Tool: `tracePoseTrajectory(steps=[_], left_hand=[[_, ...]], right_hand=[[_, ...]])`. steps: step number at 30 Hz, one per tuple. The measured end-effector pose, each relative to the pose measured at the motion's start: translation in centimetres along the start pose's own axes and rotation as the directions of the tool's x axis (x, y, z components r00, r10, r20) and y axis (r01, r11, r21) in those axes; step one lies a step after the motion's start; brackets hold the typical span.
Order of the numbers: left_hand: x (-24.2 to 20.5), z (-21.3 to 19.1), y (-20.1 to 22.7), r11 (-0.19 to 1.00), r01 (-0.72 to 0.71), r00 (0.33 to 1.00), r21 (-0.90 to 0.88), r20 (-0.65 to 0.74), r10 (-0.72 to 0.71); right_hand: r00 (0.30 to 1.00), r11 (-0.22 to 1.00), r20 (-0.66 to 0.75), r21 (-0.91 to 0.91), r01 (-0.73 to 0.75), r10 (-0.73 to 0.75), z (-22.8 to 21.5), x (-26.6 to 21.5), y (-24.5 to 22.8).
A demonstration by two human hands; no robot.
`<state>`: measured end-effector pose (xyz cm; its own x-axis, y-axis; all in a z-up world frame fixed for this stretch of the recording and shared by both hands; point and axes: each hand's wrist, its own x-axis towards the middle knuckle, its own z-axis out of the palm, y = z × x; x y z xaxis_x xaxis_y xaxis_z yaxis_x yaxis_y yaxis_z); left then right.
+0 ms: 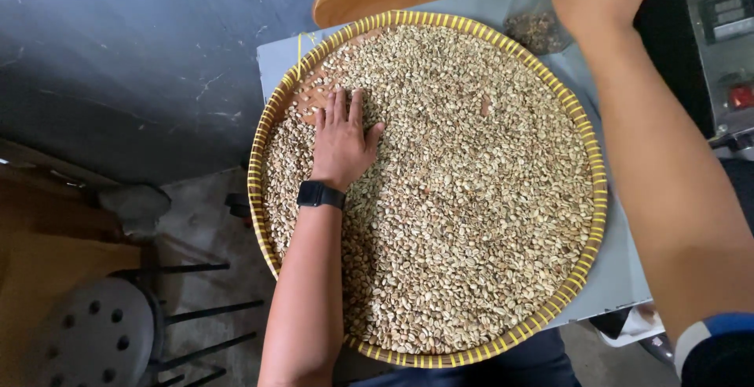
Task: Sorting green coffee beans by hand in a woven tray to remove defects
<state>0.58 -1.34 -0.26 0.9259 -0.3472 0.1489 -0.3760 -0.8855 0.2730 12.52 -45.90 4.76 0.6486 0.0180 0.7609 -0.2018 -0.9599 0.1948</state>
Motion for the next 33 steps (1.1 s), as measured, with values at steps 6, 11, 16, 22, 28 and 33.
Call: tracePoseTrajectory(steps=[6, 11, 16, 22, 28, 33], left_hand=[[0.0, 0.0, 0.6, 0.999, -0.006, 1.0, -0.038, -0.014, 0.006], [-1.3, -2.2, 5.6, 0.986, -0.037, 0.992, -0.162, 0.11, 0.056], [-2.4, -2.6, 10.1, 0.968, -0.16, 0.928, -0.192, 0.306, 0.214], [-3.6, 1.1, 12.9, 0.86, -0.497, 0.84, -0.115, 0.188, 0.51], [-4.7, 3.5, 15.5, 0.69, -0.683, 0.706, -0.239, 0.027, 0.708], [-4.9, 5.1, 16.3, 0.609, -0.748, 0.651, -0.265, -0.111, 0.751]], right_hand=[[0.984, 0.839, 0.106, 0.541, 0.062, -0.14, -9.3, -4.6, -6.7], [0.959, 0.649, 0.209, 0.76, -0.037, -0.19, -10.6, -8.9, -10.7], [0.936, 0.676, 0.107, 0.719, 0.16, -0.334, -9.2, -9.8, -11.0], [0.935, 0.572, 0.016, 0.795, 0.204, -0.355, -7.9, -9.7, -9.9], [0.943, 0.566, 0.101, 0.818, 0.104, -0.318, -8.1, -9.8, -9.0], [0.938, 0.495, 0.035, 0.856, 0.149, -0.344, -7.8, -9.9, -9.1]])
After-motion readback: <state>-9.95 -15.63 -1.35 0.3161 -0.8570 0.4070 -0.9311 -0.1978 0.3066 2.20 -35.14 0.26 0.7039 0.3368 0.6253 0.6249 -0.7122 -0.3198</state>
